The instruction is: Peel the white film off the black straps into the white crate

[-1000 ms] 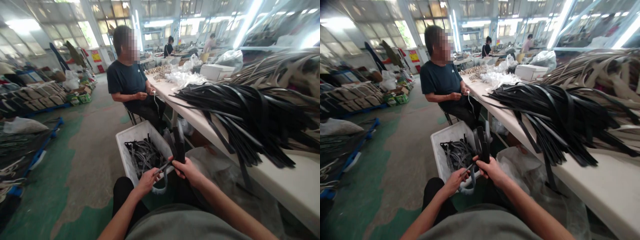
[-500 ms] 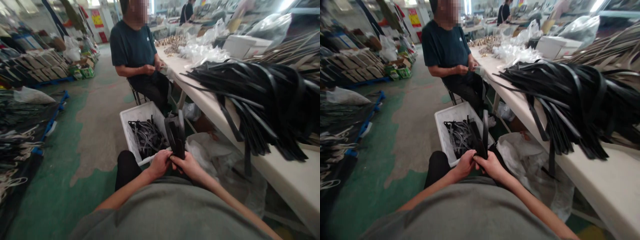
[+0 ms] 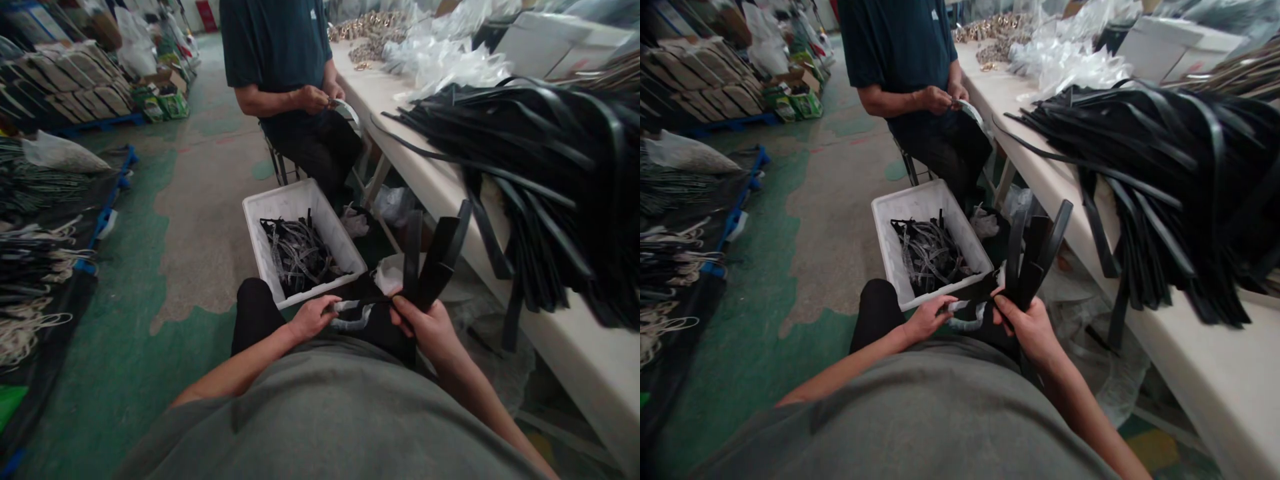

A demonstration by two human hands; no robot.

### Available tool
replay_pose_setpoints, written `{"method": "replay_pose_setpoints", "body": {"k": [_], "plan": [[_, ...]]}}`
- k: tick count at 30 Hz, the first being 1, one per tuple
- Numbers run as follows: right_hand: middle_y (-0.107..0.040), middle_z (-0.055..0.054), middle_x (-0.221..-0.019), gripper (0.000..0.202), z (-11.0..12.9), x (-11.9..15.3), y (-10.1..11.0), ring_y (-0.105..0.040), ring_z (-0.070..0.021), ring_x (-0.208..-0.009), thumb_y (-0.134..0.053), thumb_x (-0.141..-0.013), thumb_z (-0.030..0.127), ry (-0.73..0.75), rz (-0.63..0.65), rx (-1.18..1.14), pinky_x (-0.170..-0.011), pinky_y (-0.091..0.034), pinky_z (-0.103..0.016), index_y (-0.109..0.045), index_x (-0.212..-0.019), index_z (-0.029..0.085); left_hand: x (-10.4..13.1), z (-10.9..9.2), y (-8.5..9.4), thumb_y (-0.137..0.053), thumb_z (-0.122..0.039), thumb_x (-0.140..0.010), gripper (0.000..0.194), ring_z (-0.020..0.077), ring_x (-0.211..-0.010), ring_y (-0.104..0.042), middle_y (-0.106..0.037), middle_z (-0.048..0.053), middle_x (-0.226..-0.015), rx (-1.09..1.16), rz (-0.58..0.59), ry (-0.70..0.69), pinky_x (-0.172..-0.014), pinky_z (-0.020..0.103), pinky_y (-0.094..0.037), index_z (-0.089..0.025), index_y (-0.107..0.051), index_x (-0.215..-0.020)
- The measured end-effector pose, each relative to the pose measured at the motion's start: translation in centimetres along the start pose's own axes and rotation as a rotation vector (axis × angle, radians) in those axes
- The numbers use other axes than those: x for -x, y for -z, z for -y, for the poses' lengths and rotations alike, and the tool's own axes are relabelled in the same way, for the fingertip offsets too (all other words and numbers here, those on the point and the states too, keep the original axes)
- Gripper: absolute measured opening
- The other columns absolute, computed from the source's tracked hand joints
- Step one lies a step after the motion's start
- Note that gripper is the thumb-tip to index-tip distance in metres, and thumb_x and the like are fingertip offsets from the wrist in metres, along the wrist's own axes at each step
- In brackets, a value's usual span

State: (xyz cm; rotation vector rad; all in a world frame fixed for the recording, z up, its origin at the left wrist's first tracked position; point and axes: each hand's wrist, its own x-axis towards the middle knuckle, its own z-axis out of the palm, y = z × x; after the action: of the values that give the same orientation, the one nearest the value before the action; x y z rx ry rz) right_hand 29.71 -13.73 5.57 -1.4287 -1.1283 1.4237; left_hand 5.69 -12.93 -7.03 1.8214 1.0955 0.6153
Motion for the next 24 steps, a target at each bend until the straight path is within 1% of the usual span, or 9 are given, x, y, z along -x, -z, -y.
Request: {"method": "replay_pose_setpoints", "body": {"k": [5, 8, 11, 14, 16, 18, 19, 21, 24], "plan": [[-0.06, 0.003, -0.061, 0.047, -2.1, 0.2, 1.4, -0.043, -0.0069, -0.042, -0.063, -0.084, 0.051, -0.09, 0.01, 0.069, -0.042, -0.032, -0.02, -0.06, -0.116, 0.016, -0.1, 4.8, 0.7, -0.04, -0.037, -0.094, 0.032, 0.0152, -0.074, -0.065, -0.068, 0.006, -0.085, 0.354, -0.15, 0.393, -0.072, 0.029, -0.051, -0.015, -0.059, -0.106], [-0.059, 0.002, -0.059, 0.053, -3.5, 0.7, 1.1, -0.042, -0.0074, -0.041, -0.062, -0.081, 0.057, -0.186, 0.056, 0.089, -0.04, -0.031, -0.021, -0.061, -0.113, 0.014, -2.4, 6.9, 3.1, -0.042, -0.035, -0.092, 0.032, 0.0133, -0.065, -0.065, -0.068, 0.006, -0.085, 0.438, -0.244, 0.488, -0.064, 0.026, -0.05, -0.014, -0.057, -0.11], [-0.058, 0.003, -0.058, 0.055, -4.3, 0.2, -0.3, -0.041, -0.0078, -0.039, -0.062, -0.079, 0.059, -0.226, 0.094, 0.064, -0.039, -0.03, -0.021, -0.062, -0.11, 0.015, -6.2, 7.7, 7.6, -0.045, -0.038, -0.091, 0.034, 0.015, -0.065, -0.066, -0.069, 0.007, -0.086, 0.352, -0.322, 0.475, -0.066, 0.028, -0.053, -0.013, -0.059, -0.111], [-0.068, -0.003, -0.075, 0.053, -4.9, -2.2, -2.1, -0.052, -0.0111, -0.047, -0.063, -0.078, 0.06, -0.226, 0.124, 0.038, -0.044, -0.039, -0.023, -0.065, -0.107, 0.016, -10.3, 7.5, 13.4, -0.056, -0.037, -0.086, 0.041, 0.0211, -0.091, -0.068, -0.067, 0.014, -0.113, 0.214, -0.511, 0.427, -0.085, 0.035, -0.052, -0.013, -0.056, -0.12], [-0.071, -0.01, -0.099, 0.051, -5.6, -4.6, -3.3, -0.066, -0.0193, -0.07, -0.065, -0.076, 0.058, -0.235, 0.107, 0.007, -0.052, -0.049, -0.026, -0.067, -0.105, 0.017, -12.1, 7.0, 16.8, -0.063, -0.036, -0.083, 0.054, 0.0247, -0.11, -0.063, -0.056, 0.019, -0.134, 0.12, -0.71, 0.381, -0.098, 0.038, -0.047, -0.013, -0.05, -0.13], [-0.068, -0.013, -0.113, 0.049, -6.6, -7.1, -4.2, -0.066, -0.0273, -0.097, -0.07, -0.071, 0.054, -0.259, 0.064, -0.014, -0.059, -0.054, -0.028, -0.068, -0.104, 0.017, -12.4, 6.5, 19.0, -0.063, -0.037, -0.083, 0.059, 0.0258, -0.117, -0.059, -0.047, 0.02, -0.143, 0.051, -0.895, 0.329, -0.103, 0.038, -0.043, -0.014, -0.045, -0.135], [-0.067, -0.013, -0.115, 0.049, -7.2, -8.1, -4.6, -0.064, -0.0288, -0.104, -0.072, -0.07, 0.052, -0.277, 0.061, -0.019, -0.06, -0.054, -0.029, -0.068, -0.104, 0.017, -11.9, 6.4, 19.4, -0.061, -0.038, -0.085, 0.059, 0.0252, -0.117, -0.059, -0.047, 0.02, -0.144, 0.042, -0.941, 0.307, -0.103, 0.038, -0.043, -0.015, -0.044, -0.136], [-0.067, -0.014, -0.114, 0.046, -8.4, -9.3, -5.2, -0.066, -0.0271, -0.1, -0.071, -0.071, 0.051, -0.303, 0.104, -0.033, -0.06, -0.054, -0.028, -0.067, -0.101, 0.017, -10.1, 6.6, 18.3, -0.058, -0.039, -0.086, 0.055, 0.0232, -0.114, -0.061, -0.05, 0.02, -0.14, 0.075, -0.905, 0.294, -0.102, 0.037, -0.044, -0.015, -0.046, -0.134], [-0.07, -0.012, -0.098, 0.043, -10.6, -9.2, -5.9, -0.066, -0.0176, -0.068, -0.065, -0.075, 0.055, -0.299, 0.231, -0.043, -0.053, -0.047, -0.026, -0.066, -0.093, 0.016, -5.3, 7.9, 12.7, -0.059, -0.043, -0.083, 0.055, 0.0218, -0.106, -0.063, -0.061, 0.018, -0.124, 0.187, -0.644, 0.383, -0.092, 0.036, -0.048, -0.015, -0.05, -0.13]]}}
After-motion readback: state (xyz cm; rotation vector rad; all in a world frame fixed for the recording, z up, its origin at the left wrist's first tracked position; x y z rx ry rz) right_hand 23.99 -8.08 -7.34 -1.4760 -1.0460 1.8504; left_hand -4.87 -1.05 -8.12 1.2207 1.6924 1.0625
